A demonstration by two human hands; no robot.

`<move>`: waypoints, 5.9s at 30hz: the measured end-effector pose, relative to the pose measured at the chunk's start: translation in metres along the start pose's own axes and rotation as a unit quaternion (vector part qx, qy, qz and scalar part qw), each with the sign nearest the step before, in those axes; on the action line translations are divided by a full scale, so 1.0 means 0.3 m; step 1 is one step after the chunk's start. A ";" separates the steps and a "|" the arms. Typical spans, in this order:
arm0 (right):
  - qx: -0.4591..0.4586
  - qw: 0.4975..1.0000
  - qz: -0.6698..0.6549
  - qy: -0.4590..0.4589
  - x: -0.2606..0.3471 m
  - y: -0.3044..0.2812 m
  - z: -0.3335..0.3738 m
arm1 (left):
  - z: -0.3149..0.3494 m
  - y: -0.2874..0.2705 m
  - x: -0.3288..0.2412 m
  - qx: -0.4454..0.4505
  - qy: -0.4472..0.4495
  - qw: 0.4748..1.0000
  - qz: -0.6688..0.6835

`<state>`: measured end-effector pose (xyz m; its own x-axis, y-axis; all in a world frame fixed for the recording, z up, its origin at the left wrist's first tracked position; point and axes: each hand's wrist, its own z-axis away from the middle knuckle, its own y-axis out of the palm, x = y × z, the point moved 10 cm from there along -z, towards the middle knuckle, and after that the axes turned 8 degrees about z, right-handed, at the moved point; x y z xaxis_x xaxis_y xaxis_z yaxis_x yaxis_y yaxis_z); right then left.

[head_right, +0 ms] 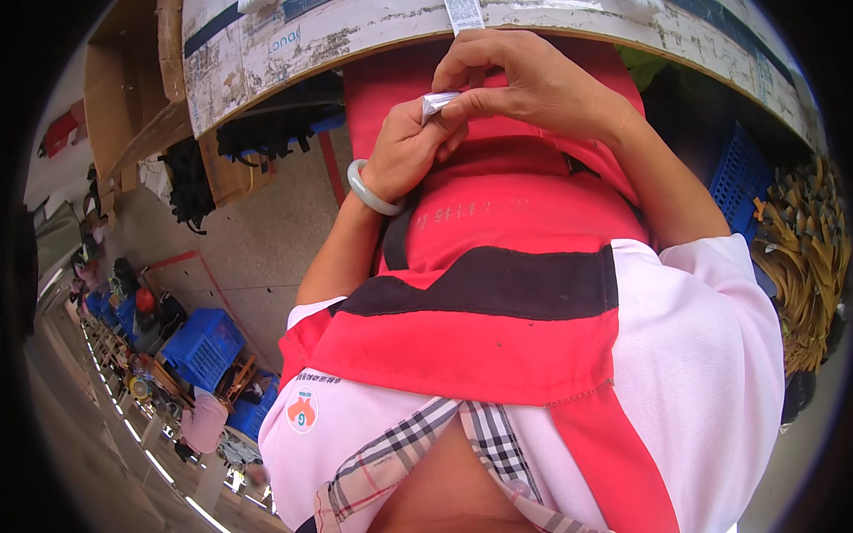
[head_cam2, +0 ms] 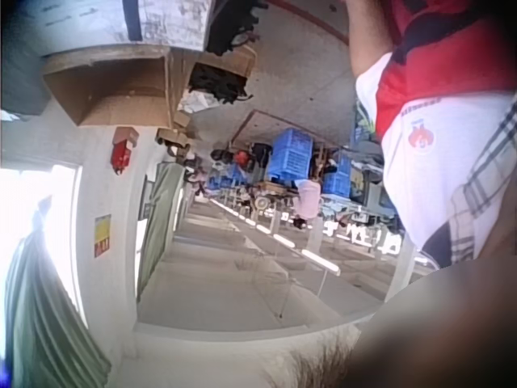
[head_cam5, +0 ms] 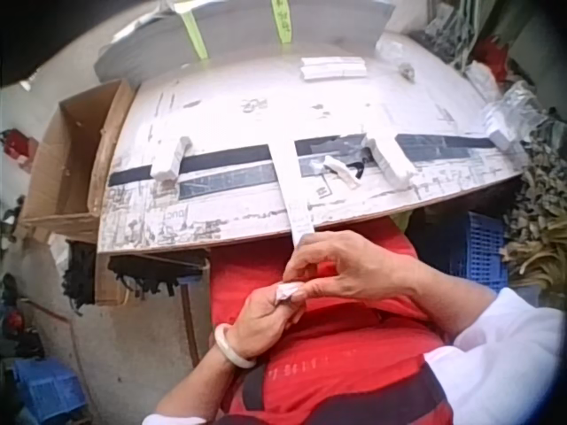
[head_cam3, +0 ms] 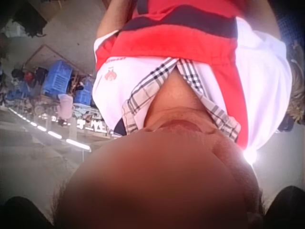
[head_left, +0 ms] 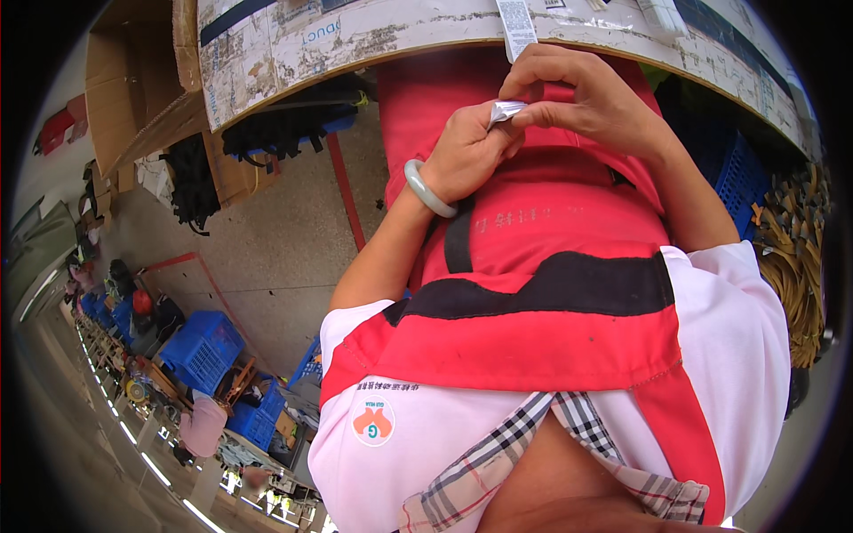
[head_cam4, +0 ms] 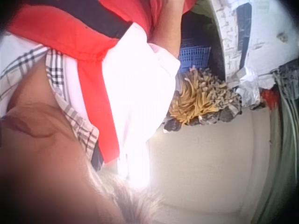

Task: The recorder prepares a mug and then folds a long strip of printed product labels into a neat stack at a workshop table.

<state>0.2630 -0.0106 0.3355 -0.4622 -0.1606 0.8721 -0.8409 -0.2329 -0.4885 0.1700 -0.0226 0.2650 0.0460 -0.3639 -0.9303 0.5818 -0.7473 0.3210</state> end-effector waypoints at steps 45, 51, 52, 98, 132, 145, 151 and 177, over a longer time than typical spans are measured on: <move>0.009 0.998 -0.054 0.035 -0.068 -0.045 -0.054 | -0.041 -0.040 0.002 0.034 -0.081 0.991 -0.097; 0.007 1.000 0.004 0.006 -0.007 -0.022 -0.054 | -0.065 -0.057 -0.140 0.008 -0.003 0.998 -0.054; 0.006 1.000 0.006 0.005 -0.005 -0.024 -0.060 | -0.068 -0.056 -0.092 0.031 -0.040 0.998 -0.029; -0.193 0.974 0.100 -0.059 -0.076 -0.185 -0.146 | -0.118 -0.240 -0.199 -0.220 0.159 0.962 -0.020; -0.194 0.981 0.000 0.013 -0.068 -0.241 -0.083 | -0.022 -0.166 -0.210 -0.136 0.167 0.968 -0.129; -0.036 0.997 -0.028 -0.062 0.039 -0.033 -0.094 | -0.004 -0.120 -0.236 -0.132 0.187 0.956 -0.181; -0.013 0.995 0.002 -0.096 0.051 -0.026 -0.082 | -0.009 -0.140 -0.163 -0.121 0.081 0.985 -0.089; 0.020 0.989 -0.036 -0.141 0.026 0.007 -0.065 | -0.021 -0.132 -0.082 -0.082 0.029 0.996 0.031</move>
<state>0.2522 0.0064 0.3417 -0.3001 -0.4013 0.8654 -0.8545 -0.2902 -0.4309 0.1510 0.0194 0.2741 0.1306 -0.3703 -0.9197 0.7007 -0.6218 0.3498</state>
